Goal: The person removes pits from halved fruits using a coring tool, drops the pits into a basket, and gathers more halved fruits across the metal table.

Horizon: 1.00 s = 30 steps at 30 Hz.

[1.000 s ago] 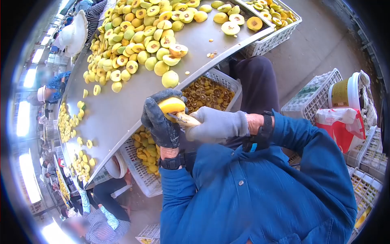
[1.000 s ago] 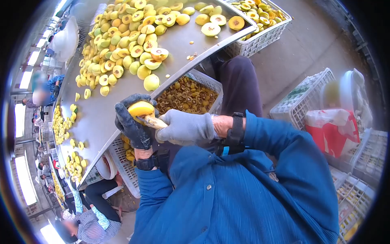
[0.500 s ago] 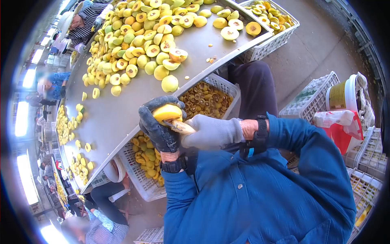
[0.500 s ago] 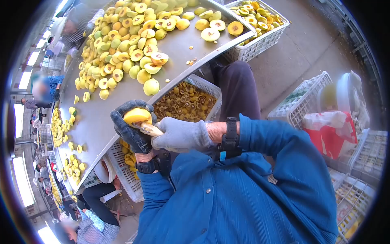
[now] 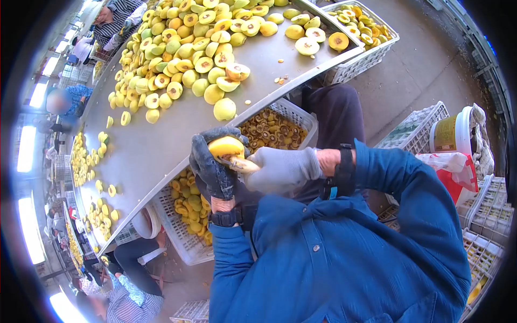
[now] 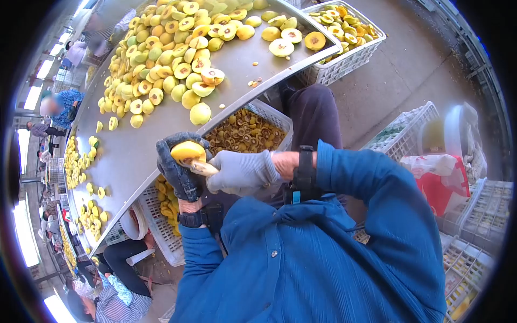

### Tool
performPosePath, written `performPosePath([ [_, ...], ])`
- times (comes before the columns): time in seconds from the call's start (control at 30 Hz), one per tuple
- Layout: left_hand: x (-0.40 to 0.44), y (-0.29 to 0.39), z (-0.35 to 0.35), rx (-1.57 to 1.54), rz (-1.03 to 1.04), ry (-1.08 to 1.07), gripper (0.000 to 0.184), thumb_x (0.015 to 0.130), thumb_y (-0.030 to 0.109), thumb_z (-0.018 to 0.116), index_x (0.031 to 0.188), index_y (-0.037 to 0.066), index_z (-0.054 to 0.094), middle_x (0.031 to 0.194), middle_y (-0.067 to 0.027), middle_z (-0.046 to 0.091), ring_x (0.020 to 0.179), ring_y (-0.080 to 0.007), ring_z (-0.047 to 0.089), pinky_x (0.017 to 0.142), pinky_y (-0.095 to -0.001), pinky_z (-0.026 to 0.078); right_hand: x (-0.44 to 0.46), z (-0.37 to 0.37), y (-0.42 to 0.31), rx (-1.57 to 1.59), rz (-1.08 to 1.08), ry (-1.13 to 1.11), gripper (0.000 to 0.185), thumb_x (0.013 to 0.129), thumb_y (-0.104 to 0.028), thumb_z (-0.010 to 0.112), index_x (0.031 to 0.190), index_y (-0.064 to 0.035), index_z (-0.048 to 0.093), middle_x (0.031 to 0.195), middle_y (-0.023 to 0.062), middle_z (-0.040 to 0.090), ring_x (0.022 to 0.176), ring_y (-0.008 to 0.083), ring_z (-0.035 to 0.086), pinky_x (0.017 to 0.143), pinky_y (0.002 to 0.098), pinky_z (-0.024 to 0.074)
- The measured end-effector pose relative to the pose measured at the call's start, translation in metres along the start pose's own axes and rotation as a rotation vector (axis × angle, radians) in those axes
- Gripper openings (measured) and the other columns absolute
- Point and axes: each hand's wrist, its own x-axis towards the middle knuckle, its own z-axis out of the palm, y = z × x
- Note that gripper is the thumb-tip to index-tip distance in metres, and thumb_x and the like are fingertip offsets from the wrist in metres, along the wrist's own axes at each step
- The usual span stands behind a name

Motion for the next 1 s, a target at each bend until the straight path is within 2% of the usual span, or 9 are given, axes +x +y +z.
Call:
performPosePath([
  [0.07, 0.003, -0.003, 0.0, -0.054, 0.0, 0.025, 0.053, 0.103, 0.046, 0.031, 0.097, 0.0, 0.058, 0.082, -0.0136, 0.065, 0.069, -0.0231, 0.064, 0.068, -0.0356, 0.055, 0.002, -0.007, -0.009, 0.041, 0.069, -0.059, 0.015, 0.083, -0.019, 0.062, 0.084, -0.0046, 0.059, 0.056, -0.0033, 0.046, 0.045, 0.0072, 0.045, 0.042, 0.0249, 0.0365],
  [0.23, -0.003, -0.005, 0.015, -0.169, 0.008, 0.173, 0.05, 0.105, 0.04, 0.03, 0.096, 0.0, 0.059, 0.081, -0.0116, 0.065, 0.067, -0.0196, 0.062, 0.065, -0.0288, 0.052, 0.015, -0.002, -0.002, -0.349, -0.194, 0.197, 0.026, 0.079, -0.019, 0.06, 0.091, 0.004, 0.063, 0.073, 0.0184, 0.065, 0.07, 0.025, 0.066, 0.067, 0.0382, 0.0523],
  [0.4, -0.007, -0.019, 0.011, -0.328, -0.099, 0.219, 0.05, 0.101, 0.05, 0.038, 0.102, 0.004, 0.058, 0.092, -0.0126, 0.064, 0.08, -0.0255, 0.063, 0.07, -0.0358, 0.056, 0.023, 0.004, 0.014, -0.257, -0.23, 0.212, 0.023, 0.08, -0.02, 0.06, 0.087, 0.0019, 0.062, 0.067, 0.0111, 0.063, 0.059, 0.0225, 0.061, 0.057, 0.0357, 0.0493],
  [0.57, 0.004, -0.01, 0.001, -0.04, 0.068, 0.185, 0.054, 0.1, 0.052, 0.037, 0.097, 0.002, 0.056, 0.081, -0.0169, 0.064, 0.062, -0.027, 0.062, 0.051, -0.0353, 0.054, 0.009, 0.001, -0.005, 0.132, 0.015, -0.154, 0.019, 0.083, -0.02, 0.061, 0.082, -0.0013, 0.063, 0.065, 0.0, 0.058, 0.058, 0.0091, 0.053, 0.051, 0.0272, 0.042],
  [0.67, 0.006, -0.01, -0.004, -0.129, 0.032, 0.176, 0.052, 0.101, 0.051, 0.036, 0.098, 0.003, 0.055, 0.081, -0.0164, 0.064, 0.062, -0.027, 0.062, 0.051, -0.0356, 0.054, 0.014, 0.006, -0.004, 0.03, -0.034, -0.029, 0.019, 0.082, -0.019, 0.06, 0.084, 0.0001, 0.063, 0.065, 0.0038, 0.06, 0.058, 0.0104, 0.053, 0.052, 0.0293, 0.0436],
  [0.7, 0.004, -0.009, -0.003, -0.152, 0.043, 0.162, 0.051, 0.101, 0.05, 0.036, 0.099, 0.003, 0.056, 0.081, -0.0159, 0.064, 0.064, -0.027, 0.063, 0.056, -0.036, 0.055, 0.021, 0.01, -0.002, -0.119, -0.281, 0.057, 0.019, 0.082, -0.018, 0.059, 0.083, 0.0012, 0.063, 0.065, 0.0095, 0.062, 0.057, 0.0146, 0.056, 0.054, 0.0325, 0.0466],
  [0.77, 0.001, -0.017, -0.001, -0.02, 0.13, 0.176, 0.05, 0.101, 0.05, 0.036, 0.1, 0.004, 0.056, 0.083, -0.0152, 0.064, 0.068, -0.027, 0.063, 0.059, -0.0367, 0.056, 0.02, 0.008, 0.004, -0.316, -0.287, 0.13, 0.019, 0.082, -0.017, 0.059, 0.088, 0.0, 0.063, 0.069, 0.0133, 0.063, 0.058, 0.0218, 0.06, 0.054, 0.0358, 0.0487],
  [0.9, -0.011, -0.02, 0.001, -0.36, -0.037, 0.161, 0.049, 0.102, 0.049, 0.036, 0.104, 0.005, 0.057, 0.092, -0.0138, 0.064, 0.08, -0.0267, 0.064, 0.069, -0.0385, 0.056, 0.027, -0.001, 0.016, -0.813, -0.364, 0.204, 0.025, 0.081, -0.018, 0.061, 0.103, -0.0067, 0.061, 0.073, 0.0151, 0.063, 0.06, 0.0342, 0.063, 0.054, 0.0409, 0.0513],
  [1.0, -0.016, -0.037, -0.003, -0.448, -0.002, 0.114, 0.048, 0.103, 0.048, 0.035, 0.108, 0.006, 0.057, 0.1, -0.0126, 0.064, 0.088, -0.0266, 0.063, 0.075, -0.0391, 0.055, 0.031, -0.003, 0.03, -0.848, -0.455, 0.29, 0.027, 0.081, -0.026, 0.065, 0.089, 0.0, 0.063, 0.073, 0.0241, 0.064, 0.07, 0.0422, 0.065, 0.065, 0.0462, 0.0524],
])
